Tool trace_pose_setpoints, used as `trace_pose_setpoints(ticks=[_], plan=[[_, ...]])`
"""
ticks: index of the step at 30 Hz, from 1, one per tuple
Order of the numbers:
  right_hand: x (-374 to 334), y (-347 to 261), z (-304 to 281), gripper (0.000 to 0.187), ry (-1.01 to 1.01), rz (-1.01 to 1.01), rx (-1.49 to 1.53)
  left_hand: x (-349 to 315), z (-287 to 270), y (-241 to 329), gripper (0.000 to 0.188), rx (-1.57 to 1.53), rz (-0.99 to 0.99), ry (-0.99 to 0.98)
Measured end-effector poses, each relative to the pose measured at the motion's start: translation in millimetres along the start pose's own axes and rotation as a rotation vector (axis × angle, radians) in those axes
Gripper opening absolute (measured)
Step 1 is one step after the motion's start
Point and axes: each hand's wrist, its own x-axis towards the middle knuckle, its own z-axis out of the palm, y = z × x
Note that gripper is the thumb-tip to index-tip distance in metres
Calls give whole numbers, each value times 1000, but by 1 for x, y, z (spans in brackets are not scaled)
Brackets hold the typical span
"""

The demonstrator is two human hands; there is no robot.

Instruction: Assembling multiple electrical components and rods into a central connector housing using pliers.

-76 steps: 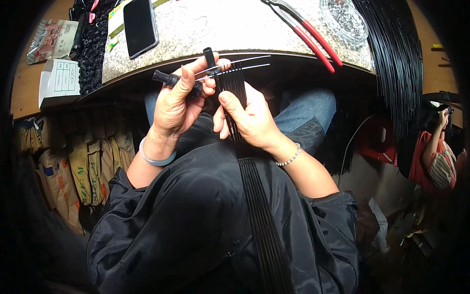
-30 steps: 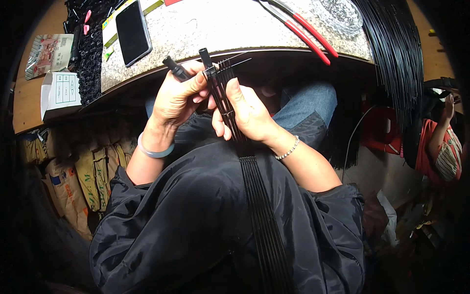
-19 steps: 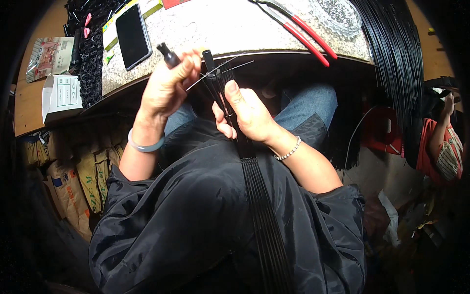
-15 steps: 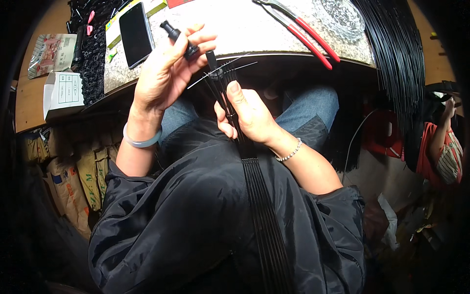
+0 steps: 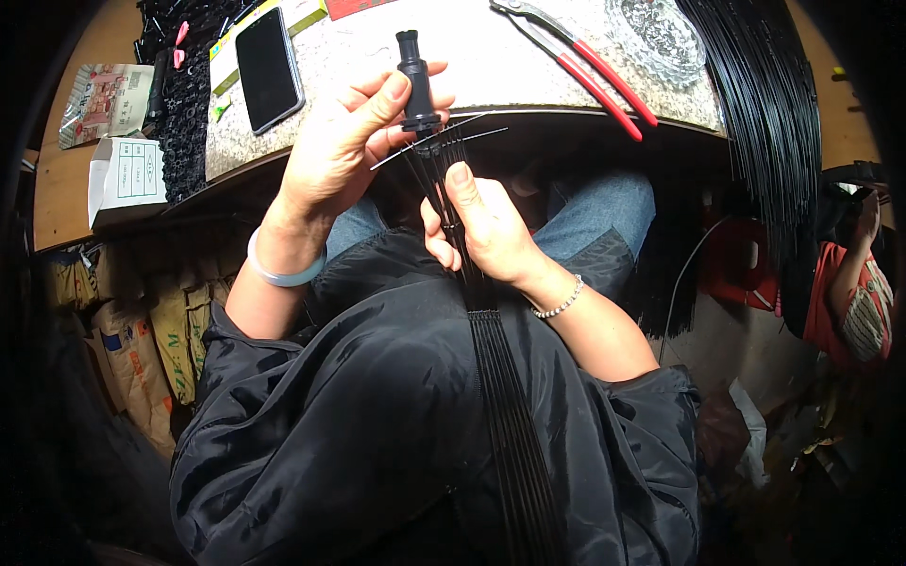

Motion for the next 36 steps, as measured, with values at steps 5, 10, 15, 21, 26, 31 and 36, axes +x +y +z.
trace_pose_setpoints(ticks=[5, 10, 15, 21, 26, 31, 36], plan=[[0, -2, 2, 64, 13, 4, -29, -1, 1, -1, 43, 13, 36, -1], [0, -3, 2, 64, 6, 3, -23, 0, 1, -3, 42, 3, 50, 7], [0, -3, 2, 64, 9, 5, -22, 0, 0, -3, 37, 34, 44, 17], [0, 0, 0, 63, 31, 25, -4, -3, -7, -2, 30, 71, -50, -96], [1, 4, -2, 63, -5, 17, 63, -3, -11, -8, 27, 41, -43, -101], [0, 6, -6, 65, -28, 9, 62, -6, -4, -8, 24, 9, -17, -49], [0, 4, -7, 64, -27, 0, 67, -5, -1, -10, 22, 57, -5, -7]])
